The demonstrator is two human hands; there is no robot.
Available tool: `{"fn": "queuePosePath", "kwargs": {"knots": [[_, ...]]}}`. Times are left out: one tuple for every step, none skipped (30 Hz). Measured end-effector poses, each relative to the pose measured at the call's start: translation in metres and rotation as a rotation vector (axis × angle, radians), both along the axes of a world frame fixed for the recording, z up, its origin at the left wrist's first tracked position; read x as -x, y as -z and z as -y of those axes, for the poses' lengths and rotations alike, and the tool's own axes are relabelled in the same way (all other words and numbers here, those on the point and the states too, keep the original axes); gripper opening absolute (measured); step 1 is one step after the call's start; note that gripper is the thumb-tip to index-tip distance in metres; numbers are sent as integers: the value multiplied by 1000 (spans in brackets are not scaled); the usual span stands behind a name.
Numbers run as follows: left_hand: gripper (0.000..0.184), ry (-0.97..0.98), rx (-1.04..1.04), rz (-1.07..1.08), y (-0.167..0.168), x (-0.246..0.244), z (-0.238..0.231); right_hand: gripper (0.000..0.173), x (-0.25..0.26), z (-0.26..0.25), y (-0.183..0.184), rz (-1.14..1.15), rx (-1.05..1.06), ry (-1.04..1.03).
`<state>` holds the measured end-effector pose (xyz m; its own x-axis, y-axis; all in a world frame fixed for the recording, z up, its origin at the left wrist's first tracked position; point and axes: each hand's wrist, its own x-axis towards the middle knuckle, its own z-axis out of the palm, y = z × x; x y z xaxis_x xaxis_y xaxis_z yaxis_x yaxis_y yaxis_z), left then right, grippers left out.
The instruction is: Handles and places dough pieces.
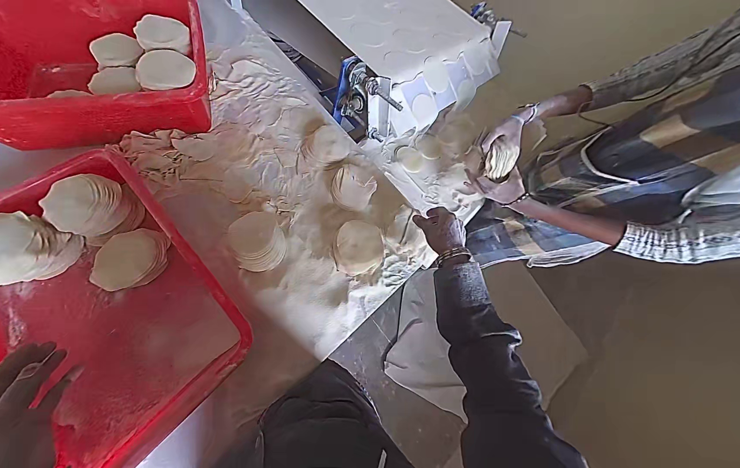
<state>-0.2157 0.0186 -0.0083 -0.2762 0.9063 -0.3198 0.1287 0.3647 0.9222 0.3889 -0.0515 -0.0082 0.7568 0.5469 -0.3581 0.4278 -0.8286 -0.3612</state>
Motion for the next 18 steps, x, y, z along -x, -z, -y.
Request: {"fn": "queuePosePath", "kwargs": {"knots": [[41,-18,-9,8,-3,-9,3,56,-4,0,3,-22,18,14],[41,-33,-14,13,-7,-19,7,56,-5,0,5,-36,39,17],[41,-44,-19,13,-10,-29,9,54,-4,0,8,-33,59,16],[40,-52,-27,17,-13,-39,12,52,-4,0,12,-22,75,15],[39,-53,-39,19,-15,-47,14,50,-3,0,15,-12,79,17],[38,-55,-56,23,-17,-55,16,48,-2,0,18,-6,80,20],[37,-53,-76,25,-17,-60,19,44,-1,-1,19,-4,77,23],[36,-54,-95,29,-17,-65,21,41,0,-1,19,-7,64,20],[35,-56,-111,34,-18,-70,24,37,-1,-1,19,-22,42,12],[34,-59,-122,34,-20,-75,26,34,-3,-1,19,-45,8,-1],[33,-64,-128,37,-21,-78,28,32,-5,-1,18,-71,-38,-13],[33,-73,-129,40,-22,-82,31,29,-6,0,16,-100,-97,-22],[34,-75,-133,42,-23,-85,34,27,-6,2,12,-132,-175,-33],[34,-71,-144,43,-24,-89,38,23,-5,4,8,-165,-282,-41],[34,-57,-163,43,-25,-94,41,18,-2,8,5,-210,-414,-50],[34,-28,-194,45,-24,-101,45,13,4,11,-4,-276,-549,-61],[34,23,-233,58,-23,-112,48,10,12,12,-15,-371,-670,-80],[35,96,-271,92,-21,-125,52,9,22,13,-28,-476,-780,-114]]}}
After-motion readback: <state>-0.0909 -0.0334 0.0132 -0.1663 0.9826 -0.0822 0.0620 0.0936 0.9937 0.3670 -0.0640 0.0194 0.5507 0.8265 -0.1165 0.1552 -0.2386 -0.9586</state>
